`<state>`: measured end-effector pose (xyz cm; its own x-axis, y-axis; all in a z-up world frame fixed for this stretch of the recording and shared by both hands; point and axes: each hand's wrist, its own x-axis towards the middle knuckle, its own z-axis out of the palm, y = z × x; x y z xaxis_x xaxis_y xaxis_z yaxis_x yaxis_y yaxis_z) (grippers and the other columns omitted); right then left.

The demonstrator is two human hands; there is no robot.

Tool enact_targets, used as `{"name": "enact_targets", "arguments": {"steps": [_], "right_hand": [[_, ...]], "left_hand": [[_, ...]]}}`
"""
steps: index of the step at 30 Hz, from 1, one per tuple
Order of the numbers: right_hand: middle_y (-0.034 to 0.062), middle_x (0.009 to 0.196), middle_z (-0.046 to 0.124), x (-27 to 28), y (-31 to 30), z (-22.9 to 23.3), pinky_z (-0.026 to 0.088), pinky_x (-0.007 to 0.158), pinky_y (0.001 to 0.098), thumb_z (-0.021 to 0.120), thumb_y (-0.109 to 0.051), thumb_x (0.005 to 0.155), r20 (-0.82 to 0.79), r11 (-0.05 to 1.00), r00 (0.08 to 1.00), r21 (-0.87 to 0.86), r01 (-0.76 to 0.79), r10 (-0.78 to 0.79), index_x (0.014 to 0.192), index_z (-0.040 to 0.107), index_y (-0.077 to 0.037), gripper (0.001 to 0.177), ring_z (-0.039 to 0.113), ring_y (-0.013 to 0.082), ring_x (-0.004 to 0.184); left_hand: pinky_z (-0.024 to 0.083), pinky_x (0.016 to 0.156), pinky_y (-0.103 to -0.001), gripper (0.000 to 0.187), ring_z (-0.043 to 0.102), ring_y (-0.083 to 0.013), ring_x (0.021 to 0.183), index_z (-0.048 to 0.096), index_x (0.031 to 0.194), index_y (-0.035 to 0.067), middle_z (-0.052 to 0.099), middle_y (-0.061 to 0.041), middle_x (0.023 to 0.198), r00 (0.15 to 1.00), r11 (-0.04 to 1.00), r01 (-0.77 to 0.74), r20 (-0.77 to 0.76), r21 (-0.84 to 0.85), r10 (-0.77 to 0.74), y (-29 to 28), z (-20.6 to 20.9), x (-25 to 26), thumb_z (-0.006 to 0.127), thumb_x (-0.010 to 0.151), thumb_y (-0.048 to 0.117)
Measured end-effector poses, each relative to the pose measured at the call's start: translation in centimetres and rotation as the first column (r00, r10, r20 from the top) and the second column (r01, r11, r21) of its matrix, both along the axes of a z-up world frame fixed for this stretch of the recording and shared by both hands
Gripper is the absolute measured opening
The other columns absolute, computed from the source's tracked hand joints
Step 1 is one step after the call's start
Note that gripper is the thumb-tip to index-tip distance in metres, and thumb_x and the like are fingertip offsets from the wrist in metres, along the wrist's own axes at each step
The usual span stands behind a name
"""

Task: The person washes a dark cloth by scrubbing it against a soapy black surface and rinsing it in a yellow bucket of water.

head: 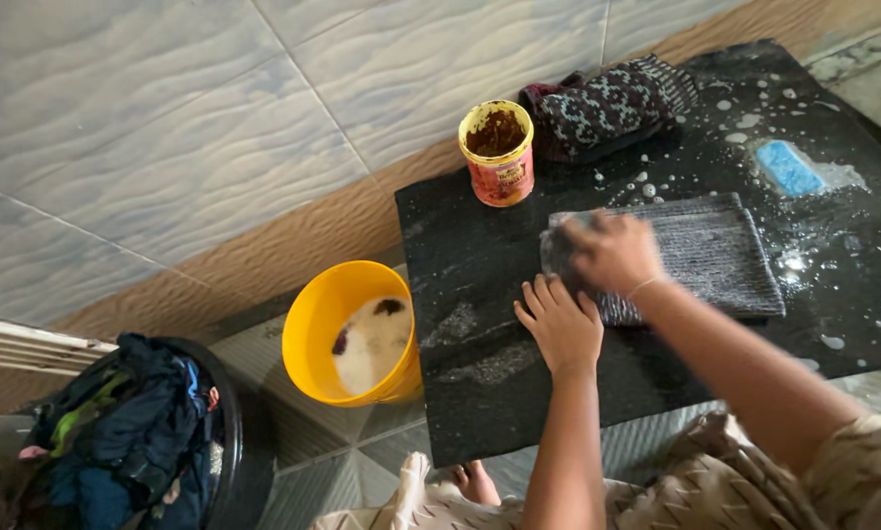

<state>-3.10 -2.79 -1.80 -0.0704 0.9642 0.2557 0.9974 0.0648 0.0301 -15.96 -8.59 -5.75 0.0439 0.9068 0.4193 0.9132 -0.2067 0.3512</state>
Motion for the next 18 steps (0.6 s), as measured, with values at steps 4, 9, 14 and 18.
{"name": "enact_targets", "arguments": {"steps": [4,9,14,18], "right_hand": [[0.0234,0.146,0.053,13.8,0.8,-2.1,0.048,0.093,0.0544,0.053,-0.056,0.095,-0.053,0.893,0.893,-0.094,0.441,-0.446,0.157,0.039,-0.044,0.065,0.053,0.0439,0.127],[0.0225,0.140,0.058,18.9,-1.4,-1.6,0.045,0.096,0.0530,0.052,-0.051,0.097,0.107,0.758,0.766,-0.114,0.643,-0.634,0.153,0.046,-0.038,0.057,0.051,0.0448,0.129],[0.0180,0.116,0.063,3.5,-5.6,-0.9,0.052,0.081,0.0511,0.067,-0.029,0.082,-0.159,0.970,0.978,0.181,0.165,-0.137,0.141,0.061,-0.021,0.060,0.063,0.0375,0.096],[0.0207,0.132,0.061,-3.0,-8.7,-0.9,0.048,0.087,0.0492,0.069,-0.035,0.079,-0.232,0.916,0.973,0.391,0.095,-0.002,0.142,0.061,-0.028,0.064,0.059,0.0375,0.099]], "left_hand": [[0.030,0.112,-0.064,0.050,0.043,-0.0416,0.138,0.053,0.133,0.000,0.052,-0.020,0.141,1.000,1.000,-0.003,0.014,0.020,0.003,-0.4,0.0,0.0,0.059,0.094,0.031],[0.031,0.112,-0.064,0.052,0.043,-0.0412,0.138,0.052,0.136,0.000,0.051,-0.020,0.142,1.000,1.000,-0.011,0.006,-0.010,0.011,-0.2,0.0,0.1,0.057,0.094,0.032],[0.029,0.115,-0.061,0.062,0.035,-0.0387,0.148,0.044,0.155,0.006,0.042,-0.012,0.162,0.994,0.987,0.099,-0.064,0.128,-0.091,0.3,-2.1,0.3,0.051,0.099,0.029],[0.022,0.119,-0.064,0.057,0.031,-0.0369,0.153,0.046,0.155,0.013,0.043,-0.002,0.164,0.987,0.990,0.127,-0.113,0.068,-0.118,0.7,-4.0,-0.5,0.050,0.102,0.032]]}}
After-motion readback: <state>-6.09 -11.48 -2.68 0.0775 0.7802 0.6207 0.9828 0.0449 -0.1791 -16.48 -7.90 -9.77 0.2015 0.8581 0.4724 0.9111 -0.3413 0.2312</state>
